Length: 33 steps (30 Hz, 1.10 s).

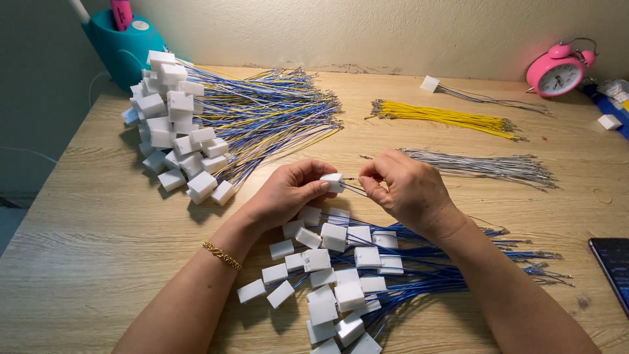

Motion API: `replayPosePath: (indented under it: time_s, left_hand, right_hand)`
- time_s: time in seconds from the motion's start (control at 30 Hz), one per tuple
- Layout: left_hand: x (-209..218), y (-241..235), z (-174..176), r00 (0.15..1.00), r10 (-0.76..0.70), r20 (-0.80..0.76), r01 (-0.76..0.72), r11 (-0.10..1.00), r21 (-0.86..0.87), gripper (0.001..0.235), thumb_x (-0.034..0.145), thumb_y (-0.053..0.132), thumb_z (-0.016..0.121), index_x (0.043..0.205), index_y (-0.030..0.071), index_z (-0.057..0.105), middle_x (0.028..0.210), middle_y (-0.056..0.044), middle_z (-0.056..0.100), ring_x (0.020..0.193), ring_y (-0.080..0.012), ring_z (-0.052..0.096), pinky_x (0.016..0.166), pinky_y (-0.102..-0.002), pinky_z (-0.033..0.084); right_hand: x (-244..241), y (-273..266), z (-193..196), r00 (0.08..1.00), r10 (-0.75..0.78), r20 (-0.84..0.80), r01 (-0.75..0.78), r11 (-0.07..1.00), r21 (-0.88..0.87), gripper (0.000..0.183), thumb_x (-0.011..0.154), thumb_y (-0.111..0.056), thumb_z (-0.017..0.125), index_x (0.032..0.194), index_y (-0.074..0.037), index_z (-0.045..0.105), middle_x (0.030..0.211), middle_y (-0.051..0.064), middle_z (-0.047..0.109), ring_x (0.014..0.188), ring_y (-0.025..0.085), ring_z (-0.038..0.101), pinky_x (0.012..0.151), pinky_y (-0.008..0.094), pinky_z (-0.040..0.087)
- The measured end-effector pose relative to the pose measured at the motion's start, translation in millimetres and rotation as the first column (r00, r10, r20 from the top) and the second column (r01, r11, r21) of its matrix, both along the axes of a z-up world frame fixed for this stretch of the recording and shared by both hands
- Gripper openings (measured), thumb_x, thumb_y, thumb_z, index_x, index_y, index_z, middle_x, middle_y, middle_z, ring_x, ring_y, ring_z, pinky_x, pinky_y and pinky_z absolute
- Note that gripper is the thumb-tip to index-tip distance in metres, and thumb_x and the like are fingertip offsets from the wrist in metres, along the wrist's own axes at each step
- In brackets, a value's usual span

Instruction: The person assembles wire connectors by inserting the stripped ends of blue, yellow, and gray wires into white plastic blocks. They repeatedly pick up wires from piles on the table, insert them into the blocks, and place the finished assemblies back on the table.

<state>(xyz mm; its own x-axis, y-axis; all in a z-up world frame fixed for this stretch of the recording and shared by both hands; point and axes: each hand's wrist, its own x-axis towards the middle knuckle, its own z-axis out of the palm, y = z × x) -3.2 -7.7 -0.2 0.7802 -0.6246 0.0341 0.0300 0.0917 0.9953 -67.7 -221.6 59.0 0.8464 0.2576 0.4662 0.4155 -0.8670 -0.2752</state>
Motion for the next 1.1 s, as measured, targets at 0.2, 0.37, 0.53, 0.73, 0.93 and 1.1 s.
replayPosePath:
  time_s: [0.2,0.37,0.53,0.73,0.93,1.1]
  left_hand:
    - [-4,0,5,1.000,0.017,0.008,-0.017,1.000,0.016,0.032,0.091,0.007,0.063,0.122,0.001,0.061,0.105,-0.018,0.070,0.096,-0.0248,0.069,0.086,-0.035,0.058]
    - [-5,0,6,1.000,0.009,0.009,-0.009,0.999,0.035,0.032,0.091,0.007,0.064,0.122,0.001,0.062,0.106,-0.020,0.069,0.096,-0.0269,0.069,0.086,-0.037,0.058]
    - [-4,0,3,1.000,0.016,0.017,-0.017,0.999,0.045,0.032,0.091,0.008,0.064,0.122,0.001,0.062,0.105,-0.020,0.069,0.097,-0.0270,0.069,0.086,-0.037,0.057]
    - [-6,0,6,1.000,0.021,0.022,-0.022,0.999,0.040,0.032,0.090,0.009,0.066,0.121,0.002,0.062,0.105,-0.020,0.070,0.097,-0.0266,0.068,0.086,-0.038,0.057]
    - [-7,2,8,0.999,0.021,0.025,-0.023,0.998,0.058,0.030,0.090,0.007,0.065,0.119,0.001,0.064,0.103,-0.021,0.069,0.096,-0.0279,0.068,0.087,-0.037,0.057]
    - [-6,1,5,0.999,0.023,0.043,-0.026,0.996,0.083,0.029,0.090,0.008,0.065,0.119,0.002,0.065,0.102,-0.020,0.070,0.096,-0.0259,0.068,0.086,-0.037,0.057]
  right_hand:
    - [0,5,1,1.000,-0.007,-0.004,0.007,1.000,0.005,0.012,0.090,-0.022,0.067,0.079,-0.018,0.065,0.072,0.000,0.061,0.070,0.021,0.068,0.061,0.031,0.054]
    - [-1,8,-2,0.997,0.009,0.071,-0.006,0.999,-0.047,0.010,0.087,-0.019,0.069,0.078,-0.019,0.064,0.070,0.000,0.058,0.067,0.021,0.067,0.058,0.031,0.053]
    - [-1,12,-4,0.989,0.038,0.142,-0.033,0.999,-0.037,0.012,0.086,-0.017,0.069,0.076,-0.020,0.063,0.068,-0.001,0.056,0.065,0.019,0.065,0.056,0.029,0.052]
    - [-2,14,-4,0.982,0.061,0.181,-0.054,0.998,-0.044,0.013,0.086,-0.015,0.070,0.076,-0.020,0.064,0.068,-0.002,0.056,0.062,0.018,0.065,0.056,0.027,0.052]
    - [0,15,-9,0.971,0.089,0.222,-0.078,0.995,-0.057,0.012,0.086,-0.011,0.069,0.077,-0.018,0.064,0.068,0.000,0.055,0.060,0.020,0.064,0.054,0.029,0.052]
    - [0,15,-11,0.963,0.091,0.253,-0.071,0.994,-0.088,0.011,0.086,-0.012,0.067,0.079,-0.018,0.062,0.068,-0.001,0.053,0.061,0.020,0.064,0.055,0.029,0.052]
